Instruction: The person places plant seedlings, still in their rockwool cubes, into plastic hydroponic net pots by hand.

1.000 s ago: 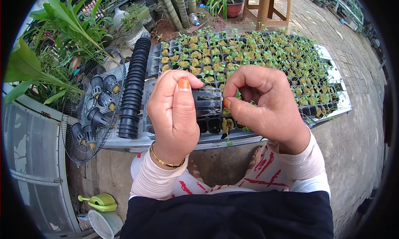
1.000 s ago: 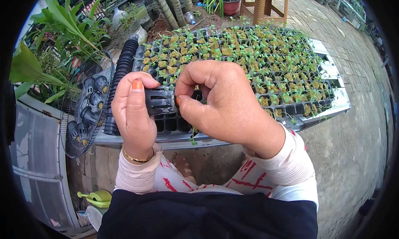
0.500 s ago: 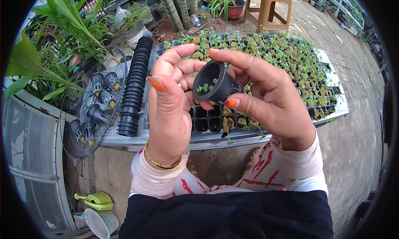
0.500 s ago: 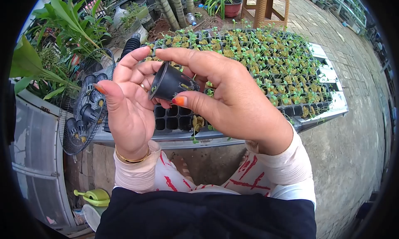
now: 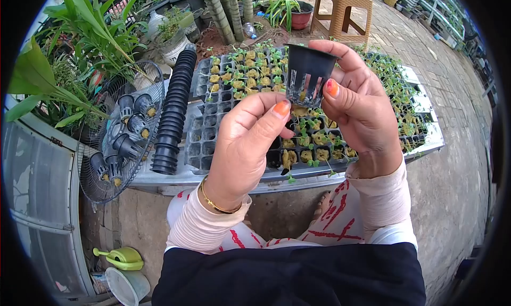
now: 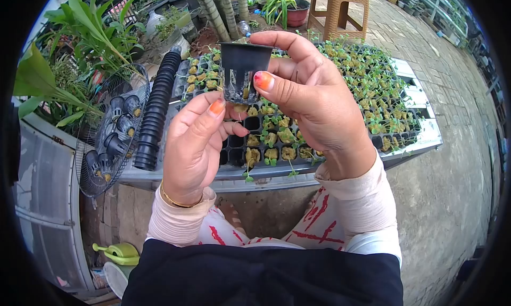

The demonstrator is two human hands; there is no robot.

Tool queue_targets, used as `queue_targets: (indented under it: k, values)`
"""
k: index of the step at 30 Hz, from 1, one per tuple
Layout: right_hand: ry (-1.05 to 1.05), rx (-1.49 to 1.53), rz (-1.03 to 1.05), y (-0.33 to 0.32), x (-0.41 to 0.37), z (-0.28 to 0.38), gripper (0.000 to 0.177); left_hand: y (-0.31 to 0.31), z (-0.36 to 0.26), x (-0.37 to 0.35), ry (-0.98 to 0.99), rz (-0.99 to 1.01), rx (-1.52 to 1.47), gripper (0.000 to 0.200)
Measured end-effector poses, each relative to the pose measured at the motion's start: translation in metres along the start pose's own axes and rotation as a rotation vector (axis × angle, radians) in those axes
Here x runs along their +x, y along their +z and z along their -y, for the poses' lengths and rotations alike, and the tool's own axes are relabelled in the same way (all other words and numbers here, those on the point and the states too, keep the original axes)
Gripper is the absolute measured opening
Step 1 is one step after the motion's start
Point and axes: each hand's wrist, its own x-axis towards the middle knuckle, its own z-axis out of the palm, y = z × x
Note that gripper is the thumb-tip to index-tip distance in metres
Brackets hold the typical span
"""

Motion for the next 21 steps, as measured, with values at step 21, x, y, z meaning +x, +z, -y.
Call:
queue_targets:
  k: [21]
  values:
    - [-0.094,0.001,0.035,0.002,0.001,-0.009,0.058,0.002,-0.004,-0.004,-0.178,0.062,-0.374,0.031]
